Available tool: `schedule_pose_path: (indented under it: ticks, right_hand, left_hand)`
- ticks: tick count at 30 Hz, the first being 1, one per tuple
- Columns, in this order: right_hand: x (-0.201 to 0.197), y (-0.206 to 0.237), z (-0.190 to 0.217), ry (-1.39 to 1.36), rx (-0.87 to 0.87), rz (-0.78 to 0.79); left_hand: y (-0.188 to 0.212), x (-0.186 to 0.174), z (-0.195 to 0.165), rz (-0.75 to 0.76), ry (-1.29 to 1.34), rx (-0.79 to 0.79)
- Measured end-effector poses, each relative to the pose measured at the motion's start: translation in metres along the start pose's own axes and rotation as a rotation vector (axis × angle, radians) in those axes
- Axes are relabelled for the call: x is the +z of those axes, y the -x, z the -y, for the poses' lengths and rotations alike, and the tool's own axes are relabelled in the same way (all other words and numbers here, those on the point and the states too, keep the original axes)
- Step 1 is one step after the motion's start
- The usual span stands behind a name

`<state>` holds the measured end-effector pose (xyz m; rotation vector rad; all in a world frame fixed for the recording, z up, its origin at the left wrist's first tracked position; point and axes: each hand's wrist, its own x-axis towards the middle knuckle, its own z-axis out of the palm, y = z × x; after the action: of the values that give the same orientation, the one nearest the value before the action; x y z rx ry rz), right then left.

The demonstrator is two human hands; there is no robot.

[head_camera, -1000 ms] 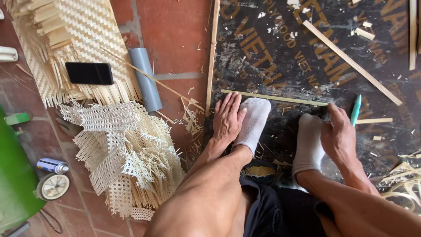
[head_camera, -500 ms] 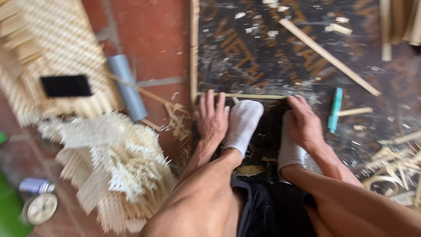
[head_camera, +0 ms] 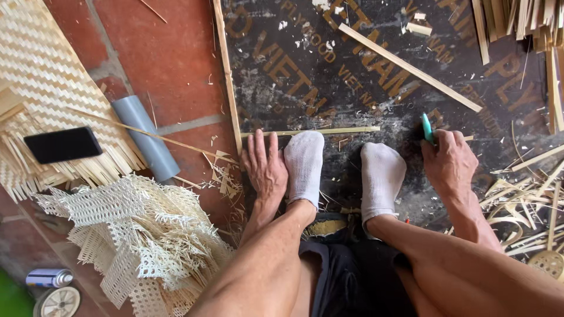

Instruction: The person sits on the floor and arranges thin bamboo strips side by side across a wooden frame laid on a plywood board, aligning them by hand and marking positions with a pen. They gather bundles of bamboo strips, place them one at a time onto the frame, and press them flat with their hand and foot.

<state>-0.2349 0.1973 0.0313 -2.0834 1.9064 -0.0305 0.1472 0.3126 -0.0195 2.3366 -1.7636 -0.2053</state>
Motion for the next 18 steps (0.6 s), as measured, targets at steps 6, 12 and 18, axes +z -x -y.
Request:
schedule_pose_path:
  ticks: [6,12,18]
  right_hand:
    - [-0.007,-0.004,0.018,-0.064,-0.209,-0.184]
    - [0.006,-0.036,0.074,-0.154,-0.543,0.010]
    - [-0.018,-0.066,0.049,-0.331,-0.386,-0.242]
  left_hand:
    - [-0.003,-0.009,-0.007,0.006,0.055,0.002]
    - [0.000,-0.009,-0.003,-0.054,0.066,0.028]
    - [0.001,-0.004,-0.003,-0.049,0.023,0.015]
